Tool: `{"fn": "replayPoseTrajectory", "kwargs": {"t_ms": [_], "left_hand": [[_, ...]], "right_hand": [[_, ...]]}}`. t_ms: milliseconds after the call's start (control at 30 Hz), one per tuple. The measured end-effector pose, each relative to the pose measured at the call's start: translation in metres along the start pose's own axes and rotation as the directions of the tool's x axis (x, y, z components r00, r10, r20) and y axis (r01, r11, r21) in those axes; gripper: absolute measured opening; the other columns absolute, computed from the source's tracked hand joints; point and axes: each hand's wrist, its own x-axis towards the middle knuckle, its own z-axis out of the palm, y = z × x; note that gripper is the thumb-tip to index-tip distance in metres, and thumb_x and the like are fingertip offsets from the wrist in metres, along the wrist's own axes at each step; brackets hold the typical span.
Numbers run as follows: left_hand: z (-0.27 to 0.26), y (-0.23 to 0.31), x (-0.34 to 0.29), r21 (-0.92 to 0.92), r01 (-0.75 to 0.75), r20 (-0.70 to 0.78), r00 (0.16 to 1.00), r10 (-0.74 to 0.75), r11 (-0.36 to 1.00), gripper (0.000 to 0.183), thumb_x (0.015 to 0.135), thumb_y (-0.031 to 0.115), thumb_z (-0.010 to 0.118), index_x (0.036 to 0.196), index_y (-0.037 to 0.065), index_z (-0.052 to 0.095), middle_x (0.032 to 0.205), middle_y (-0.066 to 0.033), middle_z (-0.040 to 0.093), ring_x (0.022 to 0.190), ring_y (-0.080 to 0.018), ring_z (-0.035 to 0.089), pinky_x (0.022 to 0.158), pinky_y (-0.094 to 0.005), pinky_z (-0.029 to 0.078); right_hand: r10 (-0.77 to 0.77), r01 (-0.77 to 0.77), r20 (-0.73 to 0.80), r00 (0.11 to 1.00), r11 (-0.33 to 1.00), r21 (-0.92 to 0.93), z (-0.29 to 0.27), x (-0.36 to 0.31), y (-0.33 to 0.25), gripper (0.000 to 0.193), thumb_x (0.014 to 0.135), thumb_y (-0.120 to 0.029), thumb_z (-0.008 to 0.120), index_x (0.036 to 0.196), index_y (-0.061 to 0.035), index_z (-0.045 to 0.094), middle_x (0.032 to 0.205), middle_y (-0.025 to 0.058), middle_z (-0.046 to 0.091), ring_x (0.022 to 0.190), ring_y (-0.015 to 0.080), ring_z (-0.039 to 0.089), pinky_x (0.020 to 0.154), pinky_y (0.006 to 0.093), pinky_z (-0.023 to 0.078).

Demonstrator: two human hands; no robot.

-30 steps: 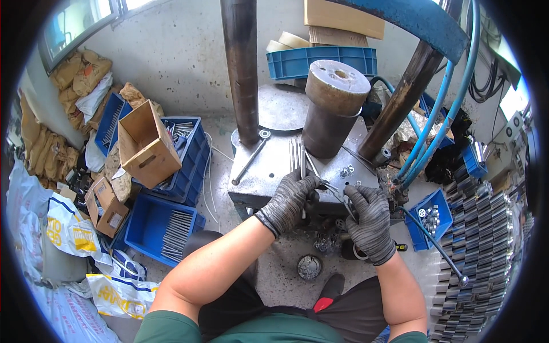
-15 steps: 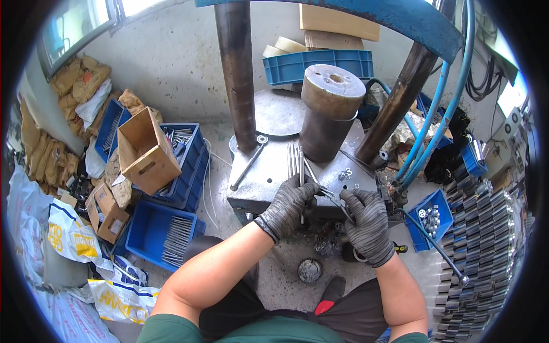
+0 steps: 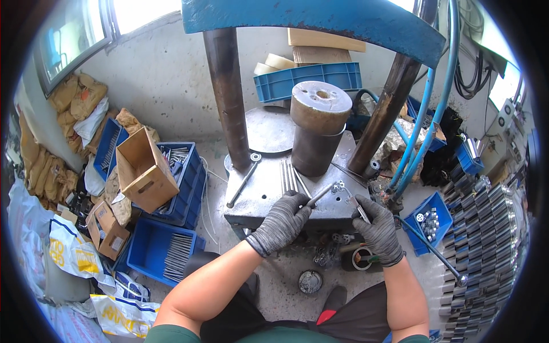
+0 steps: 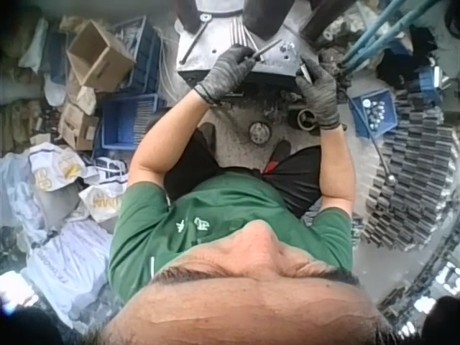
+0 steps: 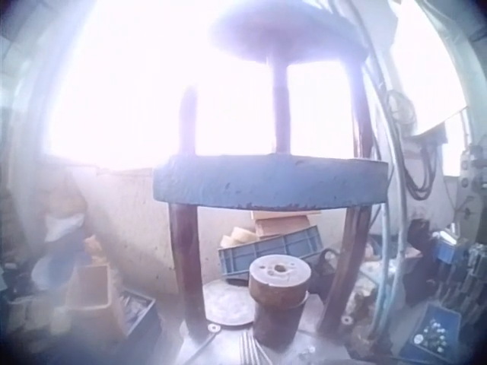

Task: The person handles metal rods on a machine surface, picking them up one by one and placing them into a blue crate.

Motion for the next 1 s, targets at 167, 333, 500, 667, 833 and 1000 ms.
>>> {"fn": "replayPoseTrajectory", "kwargs": {"t_ms": [167,333,500,667,833,1000], "left_hand": [[-0.007,0.006,-0.003,0.003,-0.006,0.087,0.996,0.005,1.000,0.032,0.102,0.017,0.063,0.128,0.000,0.067,0.104,-0.0183,0.071,0.098,-0.0279,0.069,0.090,-0.0389,0.054],[-0.024,0.015,-0.004,0.151,-0.095,0.177,0.982,0.068,0.984,0.036,0.102,0.018,0.063,0.136,0.004,0.065,0.100,-0.0176,0.074,0.093,-0.0250,0.071,0.087,-0.0374,0.055],[-0.020,0.017,-0.006,-0.095,0.060,0.286,0.958,-0.030,0.994,0.035,0.105,0.020,0.060,0.137,0.006,0.065,0.105,-0.0100,0.074,0.096,-0.0155,0.067,0.091,-0.0329,0.053],[-0.008,0.000,-0.009,-0.393,0.004,0.275,0.955,0.113,0.919,0.037,0.107,0.022,0.055,0.139,0.005,0.062,0.113,-0.0137,0.071,0.108,-0.0153,0.064,0.097,-0.0318,0.052],[-0.001,0.012,-0.012,-0.650,0.158,0.316,0.946,0.075,0.744,0.051,0.101,0.035,0.061,0.140,0.001,0.060,0.110,-0.0058,0.072,0.074,-0.0049,0.055,0.070,-0.0239,0.049],[0.000,0.007,-0.010,-0.708,0.284,0.366,0.931,-0.008,0.647,0.052,0.093,0.023,0.061,0.138,-0.003,0.060,0.114,-0.0104,0.073,0.068,-0.0053,0.056,0.065,-0.0218,0.049]], "right_hand": [[0.026,-0.027,0.076,0.997,1.000,0.008,-0.013,0.001,-0.004,0.049,0.083,-0.002,0.067,0.132,0.0023,0.066,0.093,0.0034,0.070,0.083,0.0097,0.064,0.081,0.0278,0.055],[0.040,0.007,0.176,0.984,0.967,-0.256,-0.031,0.001,-0.011,0.046,0.084,-0.006,0.068,0.129,0.0002,0.069,0.097,0.0061,0.074,0.085,0.0116,0.066,0.082,0.0311,0.056],[0.090,-0.016,0.360,0.929,0.979,-0.201,-0.033,-0.002,-0.025,0.046,0.084,-0.008,0.071,0.130,-0.0010,0.069,0.100,0.0082,0.075,0.086,0.0126,0.067,0.083,0.0325,0.057],[0.084,-0.042,0.423,0.902,0.993,-0.109,-0.014,-0.004,-0.028,0.050,0.084,-0.006,0.072,0.133,-0.0006,0.067,0.100,0.0073,0.074,0.092,0.0113,0.064,0.086,0.0315,0.055],[0.029,0.016,0.475,0.879,0.996,-0.090,-0.001,-0.006,-0.023,0.051,0.085,-0.006,0.070,0.135,-0.0010,0.065,0.107,0.0101,0.075,0.097,0.0112,0.064,0.090,0.0327,0.054],[0.004,0.038,0.503,0.865,0.997,-0.074,0.003,-0.006,-0.027,0.054,0.085,-0.007,0.072,0.138,-0.0014,0.064,0.114,0.0115,0.075,0.102,0.0115,0.065,0.093,0.0331,0.053]]}}
